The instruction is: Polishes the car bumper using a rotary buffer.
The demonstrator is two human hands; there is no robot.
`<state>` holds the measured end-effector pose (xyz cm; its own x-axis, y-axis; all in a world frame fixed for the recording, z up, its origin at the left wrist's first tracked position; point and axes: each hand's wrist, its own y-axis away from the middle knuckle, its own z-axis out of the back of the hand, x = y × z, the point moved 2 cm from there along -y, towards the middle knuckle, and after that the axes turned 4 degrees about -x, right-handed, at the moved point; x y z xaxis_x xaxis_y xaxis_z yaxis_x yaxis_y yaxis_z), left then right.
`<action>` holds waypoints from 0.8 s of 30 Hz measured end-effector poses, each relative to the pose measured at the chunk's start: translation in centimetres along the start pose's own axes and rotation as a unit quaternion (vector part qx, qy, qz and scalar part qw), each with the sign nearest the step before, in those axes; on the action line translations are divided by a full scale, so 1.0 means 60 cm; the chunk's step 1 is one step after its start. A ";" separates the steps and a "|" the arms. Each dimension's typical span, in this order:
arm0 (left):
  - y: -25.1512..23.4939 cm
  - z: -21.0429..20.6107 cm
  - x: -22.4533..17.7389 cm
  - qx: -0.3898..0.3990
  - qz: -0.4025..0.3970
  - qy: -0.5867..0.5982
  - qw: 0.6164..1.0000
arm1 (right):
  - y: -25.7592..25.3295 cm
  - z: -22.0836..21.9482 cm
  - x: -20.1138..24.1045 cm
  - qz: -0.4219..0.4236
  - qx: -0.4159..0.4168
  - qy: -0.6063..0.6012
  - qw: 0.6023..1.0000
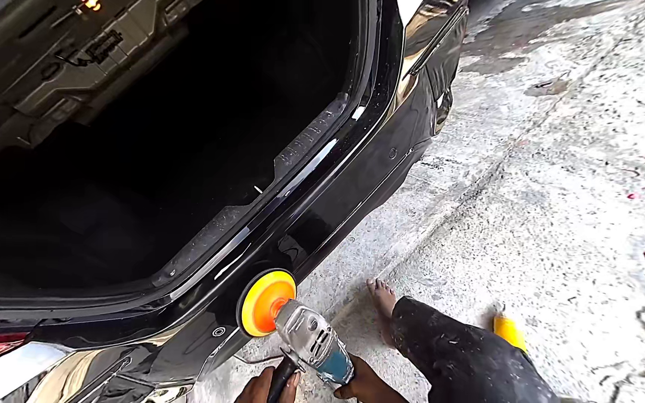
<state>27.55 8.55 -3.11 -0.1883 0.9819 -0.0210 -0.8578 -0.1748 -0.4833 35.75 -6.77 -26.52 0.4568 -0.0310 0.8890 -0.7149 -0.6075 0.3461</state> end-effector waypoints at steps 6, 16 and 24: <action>-0.141 -0.056 -0.067 0.053 -0.091 0.023 0.994 | -0.005 0.058 0.021 0.005 -0.140 -0.064 0.988; -0.169 -0.014 -0.054 0.020 -0.096 0.026 0.995 | -0.011 0.013 0.068 0.041 -0.167 -0.092 0.981; -0.008 0.017 0.043 -0.059 -0.025 0.036 0.997 | -0.021 -0.023 0.030 0.050 -0.022 -0.002 0.999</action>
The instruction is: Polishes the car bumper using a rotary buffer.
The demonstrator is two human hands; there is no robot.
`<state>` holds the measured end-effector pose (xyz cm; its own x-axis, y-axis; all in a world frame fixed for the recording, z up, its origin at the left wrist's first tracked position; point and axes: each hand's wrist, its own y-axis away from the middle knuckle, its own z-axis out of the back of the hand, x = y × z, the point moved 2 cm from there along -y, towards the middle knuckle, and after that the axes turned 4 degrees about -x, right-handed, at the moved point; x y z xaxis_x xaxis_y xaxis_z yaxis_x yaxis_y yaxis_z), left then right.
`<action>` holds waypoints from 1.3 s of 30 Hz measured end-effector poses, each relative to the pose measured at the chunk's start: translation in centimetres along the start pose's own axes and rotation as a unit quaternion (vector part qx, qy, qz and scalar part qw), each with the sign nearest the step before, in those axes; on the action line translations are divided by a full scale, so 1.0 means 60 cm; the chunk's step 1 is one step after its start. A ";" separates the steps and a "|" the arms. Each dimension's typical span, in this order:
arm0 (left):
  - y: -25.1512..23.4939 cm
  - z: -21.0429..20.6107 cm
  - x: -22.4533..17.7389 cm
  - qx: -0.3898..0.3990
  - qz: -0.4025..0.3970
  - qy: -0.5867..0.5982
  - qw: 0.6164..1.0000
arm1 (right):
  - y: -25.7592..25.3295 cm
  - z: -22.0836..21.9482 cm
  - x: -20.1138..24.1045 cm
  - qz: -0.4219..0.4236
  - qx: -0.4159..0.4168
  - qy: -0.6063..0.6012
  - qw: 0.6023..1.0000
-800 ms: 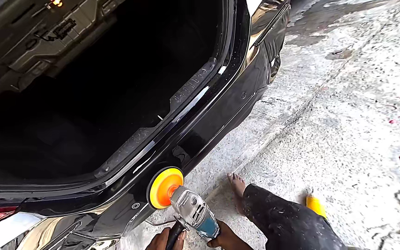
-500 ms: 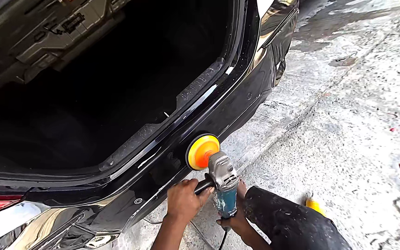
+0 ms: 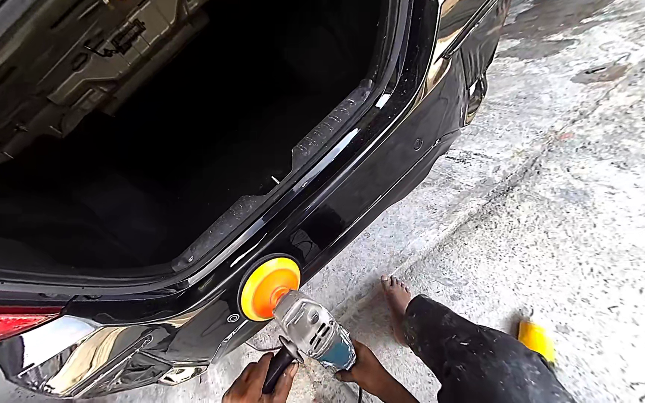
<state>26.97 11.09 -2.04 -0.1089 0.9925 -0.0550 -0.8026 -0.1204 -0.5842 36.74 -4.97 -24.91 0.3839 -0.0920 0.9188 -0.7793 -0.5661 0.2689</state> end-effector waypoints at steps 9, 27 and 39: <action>-0.220 -0.071 -0.137 0.045 -0.111 0.019 0.993 | -0.001 0.111 0.097 0.034 -0.184 -0.009 0.982; -0.126 -0.039 -0.109 0.051 -0.044 -0.037 0.997 | 0.010 0.063 0.046 -0.004 -0.079 -0.063 0.995; -0.278 -0.108 -0.209 0.233 -0.079 -0.009 0.969 | 0.004 0.128 0.065 -0.018 -0.206 -0.081 0.975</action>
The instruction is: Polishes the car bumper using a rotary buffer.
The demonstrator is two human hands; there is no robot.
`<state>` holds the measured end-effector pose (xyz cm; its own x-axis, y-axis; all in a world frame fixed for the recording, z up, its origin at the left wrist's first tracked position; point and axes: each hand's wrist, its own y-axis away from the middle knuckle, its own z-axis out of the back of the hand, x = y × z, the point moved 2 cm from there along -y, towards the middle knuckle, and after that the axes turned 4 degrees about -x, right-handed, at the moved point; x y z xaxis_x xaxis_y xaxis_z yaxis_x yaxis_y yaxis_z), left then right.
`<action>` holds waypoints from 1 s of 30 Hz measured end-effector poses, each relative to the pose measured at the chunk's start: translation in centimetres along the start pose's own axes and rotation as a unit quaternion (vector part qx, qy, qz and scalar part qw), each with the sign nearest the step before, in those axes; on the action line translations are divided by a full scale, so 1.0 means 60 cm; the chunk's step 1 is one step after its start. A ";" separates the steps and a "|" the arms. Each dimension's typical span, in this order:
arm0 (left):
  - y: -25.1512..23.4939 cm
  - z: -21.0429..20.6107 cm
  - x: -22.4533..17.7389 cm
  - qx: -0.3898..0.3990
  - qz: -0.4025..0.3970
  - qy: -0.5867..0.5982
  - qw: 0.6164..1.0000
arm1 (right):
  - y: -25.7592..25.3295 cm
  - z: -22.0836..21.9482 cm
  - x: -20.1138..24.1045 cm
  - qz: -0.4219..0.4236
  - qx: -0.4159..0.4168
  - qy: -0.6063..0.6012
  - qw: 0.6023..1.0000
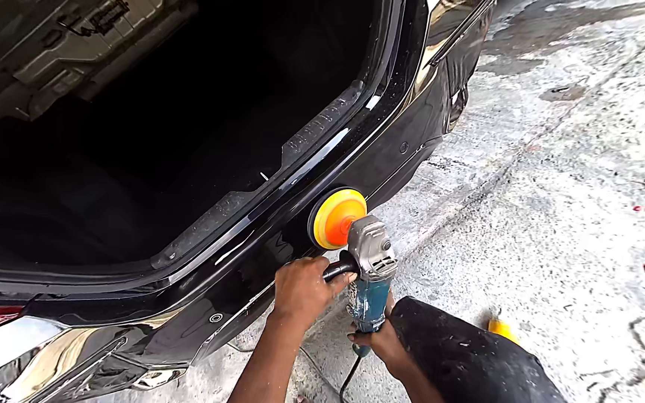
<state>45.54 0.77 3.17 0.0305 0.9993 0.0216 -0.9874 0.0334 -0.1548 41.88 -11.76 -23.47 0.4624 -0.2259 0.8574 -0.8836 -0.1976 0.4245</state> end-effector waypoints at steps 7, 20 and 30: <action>0.151 -0.019 0.071 -0.146 0.041 -0.010 0.988 | 0.026 -0.043 -0.035 0.022 0.078 0.019 0.997; 0.103 -0.031 0.059 -0.113 0.020 0.006 0.993 | 0.019 -0.016 -0.014 0.007 0.036 0.064 0.997; 0.225 -0.046 0.118 -0.197 0.065 0.032 0.978 | 0.027 -0.044 -0.023 0.041 0.106 0.116 0.987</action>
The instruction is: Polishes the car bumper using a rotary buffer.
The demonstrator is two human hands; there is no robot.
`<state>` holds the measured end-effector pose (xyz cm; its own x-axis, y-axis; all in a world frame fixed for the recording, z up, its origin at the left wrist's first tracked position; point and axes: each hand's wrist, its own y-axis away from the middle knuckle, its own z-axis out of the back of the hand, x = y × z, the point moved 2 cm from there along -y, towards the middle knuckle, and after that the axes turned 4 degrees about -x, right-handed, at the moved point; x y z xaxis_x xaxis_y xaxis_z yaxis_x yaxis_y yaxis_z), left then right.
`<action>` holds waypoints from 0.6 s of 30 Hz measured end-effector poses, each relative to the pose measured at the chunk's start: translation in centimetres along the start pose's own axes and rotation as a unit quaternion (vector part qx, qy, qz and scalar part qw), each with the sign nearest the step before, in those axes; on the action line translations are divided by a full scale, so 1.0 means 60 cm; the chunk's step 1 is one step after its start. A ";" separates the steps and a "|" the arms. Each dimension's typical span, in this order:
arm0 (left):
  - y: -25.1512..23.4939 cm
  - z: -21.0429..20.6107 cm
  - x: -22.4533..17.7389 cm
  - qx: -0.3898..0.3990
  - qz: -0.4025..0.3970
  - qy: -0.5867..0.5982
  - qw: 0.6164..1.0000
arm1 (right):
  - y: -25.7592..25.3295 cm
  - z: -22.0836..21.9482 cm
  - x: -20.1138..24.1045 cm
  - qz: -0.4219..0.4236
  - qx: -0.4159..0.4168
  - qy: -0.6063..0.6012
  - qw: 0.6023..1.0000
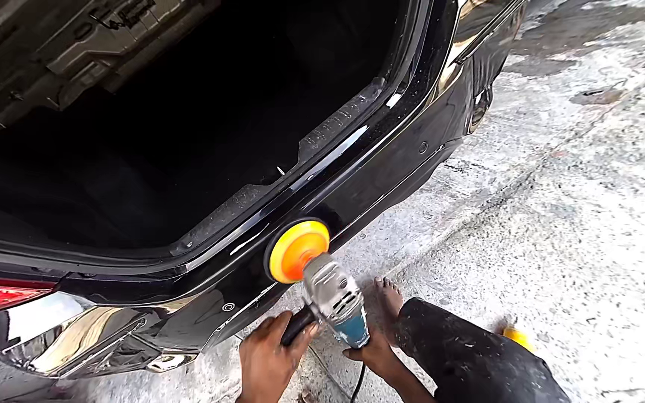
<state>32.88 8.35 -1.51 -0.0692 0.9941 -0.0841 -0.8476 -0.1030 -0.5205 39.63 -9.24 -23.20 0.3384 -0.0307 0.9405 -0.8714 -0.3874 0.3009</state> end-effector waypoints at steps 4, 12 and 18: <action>0.107 0.027 0.033 -0.046 0.043 -0.014 0.998 | 0.004 -0.036 -0.043 -0.018 0.113 0.044 0.992; -0.005 -0.021 -0.025 0.034 -0.012 -0.012 0.999 | 0.021 0.010 -0.035 -0.047 0.005 -0.041 0.998; -0.121 -0.053 -0.088 0.154 -0.029 0.005 0.988 | -0.003 0.045 -0.027 -0.033 -0.099 -0.054 0.993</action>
<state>41.04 3.72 0.03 -0.0132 0.9974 -0.0704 -0.9701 -0.0298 -0.2408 40.20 -11.63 -25.21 0.4233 -0.1134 0.8988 -0.8954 -0.2035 0.3960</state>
